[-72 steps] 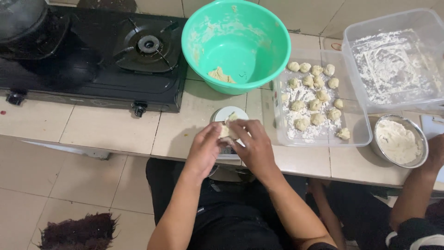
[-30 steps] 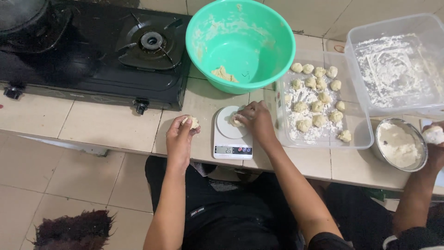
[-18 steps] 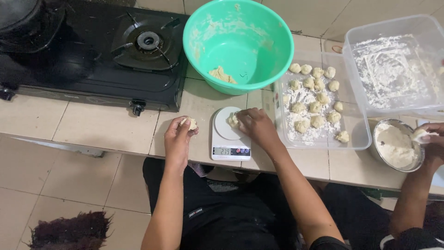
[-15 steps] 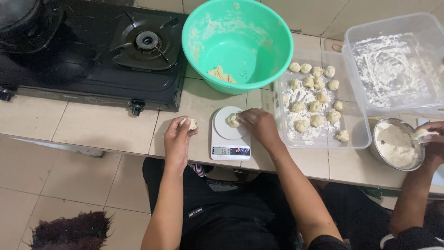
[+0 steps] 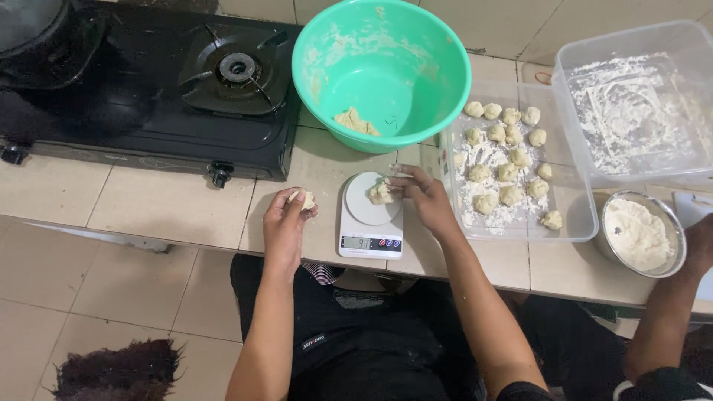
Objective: Weighing small portions of dough on a digital scale and rolling them into uniform balls.
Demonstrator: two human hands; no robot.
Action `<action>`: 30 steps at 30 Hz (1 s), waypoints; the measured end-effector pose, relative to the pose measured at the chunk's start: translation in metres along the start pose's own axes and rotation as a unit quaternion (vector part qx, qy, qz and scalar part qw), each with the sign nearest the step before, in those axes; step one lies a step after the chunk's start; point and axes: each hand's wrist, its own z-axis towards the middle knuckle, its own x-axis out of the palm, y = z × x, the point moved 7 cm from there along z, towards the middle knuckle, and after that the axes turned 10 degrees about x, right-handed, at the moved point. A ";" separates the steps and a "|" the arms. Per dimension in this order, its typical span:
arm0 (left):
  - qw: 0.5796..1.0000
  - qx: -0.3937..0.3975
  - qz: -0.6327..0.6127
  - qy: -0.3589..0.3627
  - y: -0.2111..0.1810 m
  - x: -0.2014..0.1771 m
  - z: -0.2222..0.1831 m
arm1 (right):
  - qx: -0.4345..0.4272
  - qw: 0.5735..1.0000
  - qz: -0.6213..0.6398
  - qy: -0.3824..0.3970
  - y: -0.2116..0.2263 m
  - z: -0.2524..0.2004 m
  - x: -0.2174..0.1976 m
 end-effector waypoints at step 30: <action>0.999 0.021 -0.042 -0.008 -0.021 -0.011 0.001 | -0.083 0.868 0.352 -0.340 -0.053 -0.114 -0.155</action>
